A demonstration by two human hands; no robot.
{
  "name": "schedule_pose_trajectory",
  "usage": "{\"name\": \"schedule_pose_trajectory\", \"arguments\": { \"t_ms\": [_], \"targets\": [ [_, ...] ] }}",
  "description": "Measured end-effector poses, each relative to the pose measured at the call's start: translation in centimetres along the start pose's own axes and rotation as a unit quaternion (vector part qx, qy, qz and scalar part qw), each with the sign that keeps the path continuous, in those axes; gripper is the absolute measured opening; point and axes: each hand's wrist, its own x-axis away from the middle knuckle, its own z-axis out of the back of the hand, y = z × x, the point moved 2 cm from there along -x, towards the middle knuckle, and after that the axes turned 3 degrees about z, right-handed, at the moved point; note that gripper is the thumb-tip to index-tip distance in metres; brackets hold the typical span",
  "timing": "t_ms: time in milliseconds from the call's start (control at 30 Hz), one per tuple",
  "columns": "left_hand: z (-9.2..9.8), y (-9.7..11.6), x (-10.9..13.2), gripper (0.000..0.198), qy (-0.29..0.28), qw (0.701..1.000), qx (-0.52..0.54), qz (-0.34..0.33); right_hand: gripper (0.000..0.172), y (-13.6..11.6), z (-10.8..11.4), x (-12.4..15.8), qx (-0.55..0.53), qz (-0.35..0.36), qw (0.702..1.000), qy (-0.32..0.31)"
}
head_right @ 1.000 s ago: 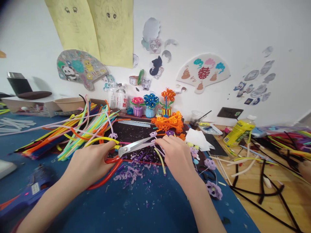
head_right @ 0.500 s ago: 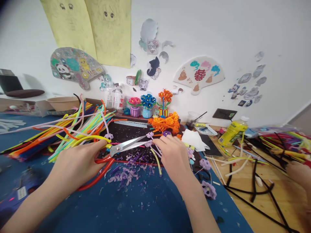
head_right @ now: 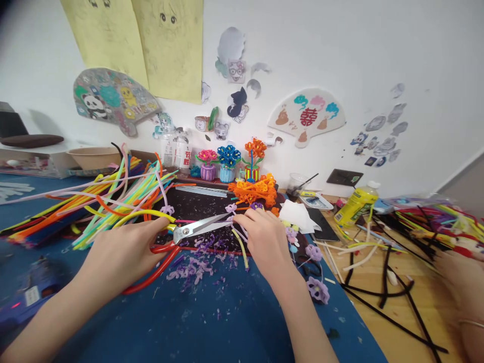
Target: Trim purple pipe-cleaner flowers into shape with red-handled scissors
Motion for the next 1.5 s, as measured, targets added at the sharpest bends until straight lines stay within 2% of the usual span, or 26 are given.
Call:
{"name": "schedule_pose_trajectory", "arguments": {
  "t_ms": [200,367,733,1333,1500],
  "targets": [
    [-0.1,-0.2,0.0,0.020,-0.011,1.000,-0.012,0.003,0.037,0.2,0.0,0.0,-0.006,-0.004,1.000,0.008],
    [-0.2,-0.3,0.1,0.024,0.004,1.000,-0.009,0.006,0.036,0.4,0.0,0.0,-0.008,-0.009,1.000,0.005],
    [-0.1,-0.2,0.2,0.019,0.008,1.000,-0.007,-0.015,0.036,0.1,0.0,0.0,0.004,0.010,1.000,0.019],
    [-0.4,-0.6,-0.1,0.020,-0.003,1.000,0.016,-0.019,0.036,0.0,0.9,0.0,-0.066,0.011,0.991,0.111],
    [-0.4,-0.8,0.0,0.018,0.007,0.999,0.033,-0.032,0.036,-0.3,1.2,-0.1,-0.092,-0.005,0.989,0.117]
  ]
}}
